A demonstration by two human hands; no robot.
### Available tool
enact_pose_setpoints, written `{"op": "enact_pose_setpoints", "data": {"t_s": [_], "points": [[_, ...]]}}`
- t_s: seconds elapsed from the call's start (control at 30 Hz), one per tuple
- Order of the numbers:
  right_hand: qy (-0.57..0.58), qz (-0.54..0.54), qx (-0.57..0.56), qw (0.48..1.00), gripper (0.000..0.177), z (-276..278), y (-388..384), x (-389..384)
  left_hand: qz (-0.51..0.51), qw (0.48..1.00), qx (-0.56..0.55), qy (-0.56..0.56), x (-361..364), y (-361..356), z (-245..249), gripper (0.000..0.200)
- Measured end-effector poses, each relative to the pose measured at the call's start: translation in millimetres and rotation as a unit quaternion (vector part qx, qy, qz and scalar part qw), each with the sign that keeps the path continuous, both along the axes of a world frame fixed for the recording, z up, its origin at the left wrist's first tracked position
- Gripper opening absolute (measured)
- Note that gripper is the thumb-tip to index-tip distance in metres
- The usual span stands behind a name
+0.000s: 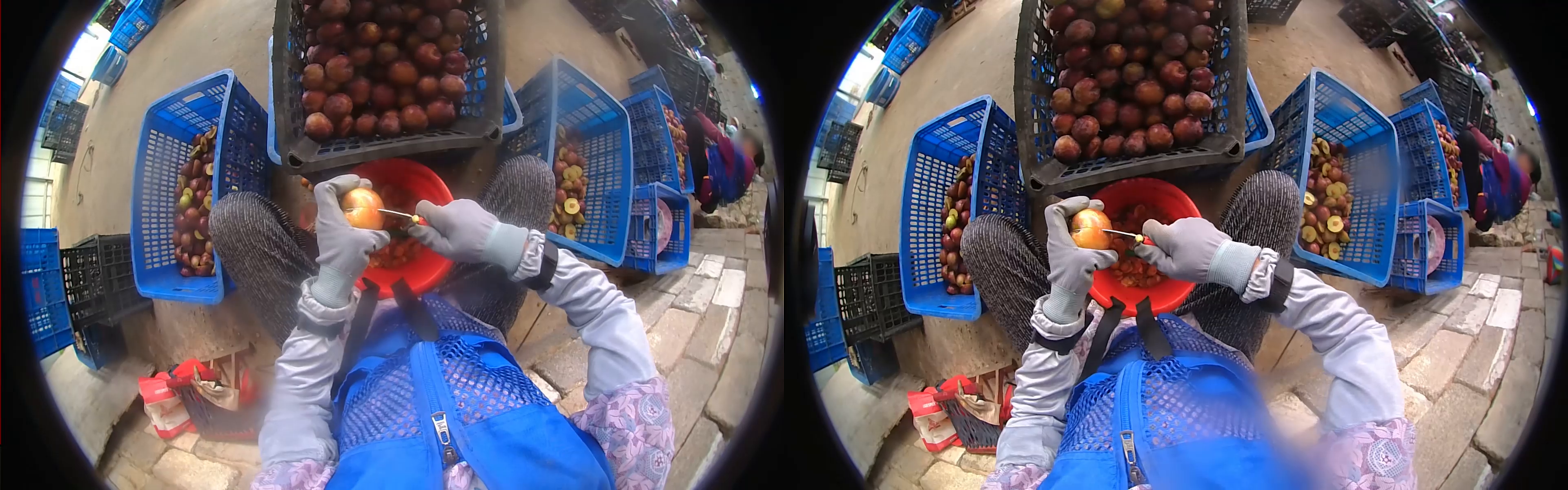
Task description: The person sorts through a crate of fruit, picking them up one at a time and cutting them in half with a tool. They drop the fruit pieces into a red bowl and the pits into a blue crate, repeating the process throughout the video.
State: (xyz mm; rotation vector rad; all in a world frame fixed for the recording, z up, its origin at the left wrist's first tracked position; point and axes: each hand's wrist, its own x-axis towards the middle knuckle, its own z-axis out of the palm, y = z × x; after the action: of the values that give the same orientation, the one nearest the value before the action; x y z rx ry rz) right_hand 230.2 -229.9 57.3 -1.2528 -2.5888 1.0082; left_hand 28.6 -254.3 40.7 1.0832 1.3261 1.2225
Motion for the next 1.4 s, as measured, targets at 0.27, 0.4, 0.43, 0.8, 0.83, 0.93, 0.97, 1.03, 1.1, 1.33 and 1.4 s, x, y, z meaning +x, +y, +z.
{"op": "enact_pose_setpoints", "data": {"t_s": [0.27, 0.4, 0.43, 0.8, 0.83, 0.93, 0.97, 1.03, 1.1, 1.33, 1.4], "points": [[-0.107, -0.034, -0.028, 0.993, 0.029, 53, 0, 28, 0.057, 0.99, 0.096, 0.086, -23, 24, 2, 0.069], [0.003, -0.14, 0.012, 0.99, 0.031, 69, 45, 47, 0.053, 0.962, -0.027, -0.265, -42, 39, 29, 0.061], [0.031, -0.145, 0.046, 0.988, 0.032, 71, 65, 41, 0.018, 0.936, -0.024, -0.351, -40, 48, 32, 0.059], [0.194, -0.121, 0.175, 0.958, 0.034, 32, 119, -78, -0.053, 0.82, -0.14, -0.553, -19, 81, 5, 0.043], [0.23, -0.144, 0.178, 0.946, 0.033, 21, 109, -91, -0.025, 0.804, -0.14, -0.578, -11, 81, 4, 0.043], [0.289, -0.212, 0.147, 0.922, 0.033, 10, 97, -101, -0.003, 0.825, -0.114, -0.554, -7, 77, -1, 0.039], [0.297, -0.245, 0.146, 0.911, 0.031, 4, 94, -103, 0.02, 0.849, -0.104, -0.517, -5, 75, -1, 0.038], [0.31, -0.307, 0.148, 0.888, 0.028, -6, 91, -108, 0.078, 0.906, -0.064, -0.411, 1, 74, -2, 0.032], [0.355, -0.351, 0.08, 0.863, 0.027, -8, 86, -117, 0.144, 0.954, -0.006, -0.263, 8, 78, -11, 0.023], [0.271, -0.322, 0.287, 0.861, 0.02, -3, 85, -137, 0.029, 0.95, 0.186, 0.25, -24, 95, -24, 0.018], [0.254, -0.29, 0.335, 0.86, 0.021, -3, 89, -138, -0.026, 0.991, 0.115, 0.061, -26, 96, -27, 0.019]]}}
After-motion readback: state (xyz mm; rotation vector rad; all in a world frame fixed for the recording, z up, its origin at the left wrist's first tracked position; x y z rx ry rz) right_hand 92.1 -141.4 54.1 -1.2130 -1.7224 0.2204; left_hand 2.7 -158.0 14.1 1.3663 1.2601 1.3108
